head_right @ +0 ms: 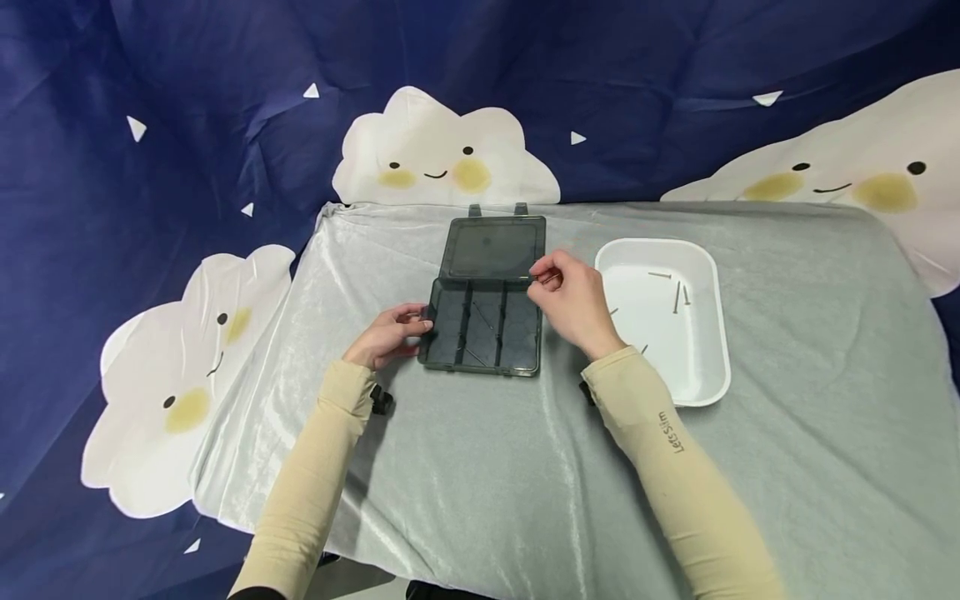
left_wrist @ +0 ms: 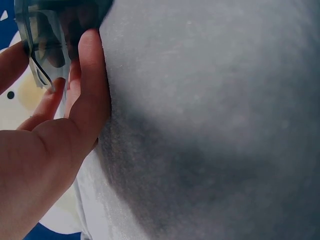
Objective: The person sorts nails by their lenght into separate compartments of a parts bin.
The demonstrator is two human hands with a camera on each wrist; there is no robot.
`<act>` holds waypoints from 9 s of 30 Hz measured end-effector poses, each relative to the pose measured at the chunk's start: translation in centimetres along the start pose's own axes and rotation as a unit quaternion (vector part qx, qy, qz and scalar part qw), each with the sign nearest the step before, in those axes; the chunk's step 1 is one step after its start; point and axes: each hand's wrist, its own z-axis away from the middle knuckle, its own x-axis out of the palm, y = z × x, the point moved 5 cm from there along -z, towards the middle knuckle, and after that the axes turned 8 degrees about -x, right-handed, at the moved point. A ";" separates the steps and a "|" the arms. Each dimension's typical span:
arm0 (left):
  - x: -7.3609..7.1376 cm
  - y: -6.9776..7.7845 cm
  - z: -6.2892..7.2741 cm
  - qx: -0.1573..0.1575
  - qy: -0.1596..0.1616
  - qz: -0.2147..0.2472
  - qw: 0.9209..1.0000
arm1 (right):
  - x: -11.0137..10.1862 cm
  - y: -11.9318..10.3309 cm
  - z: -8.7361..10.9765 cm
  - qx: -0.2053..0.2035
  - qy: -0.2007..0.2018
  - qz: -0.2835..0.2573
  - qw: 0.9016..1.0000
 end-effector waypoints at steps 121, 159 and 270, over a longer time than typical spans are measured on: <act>0.1 0.2 0.4 -0.007 0.004 -0.004 1.000 | -9.2 9.8 -2.2 0.107 0.007 0.186 0.977; 0.2 0.2 0.4 -0.001 0.002 0.003 1.000 | -7.1 15.6 -0.1 0.167 -0.125 0.299 0.931; 0.0 0.2 0.4 -0.008 0.005 -0.009 1.000 | -9.1 5.6 -0.5 0.045 -0.019 0.154 0.987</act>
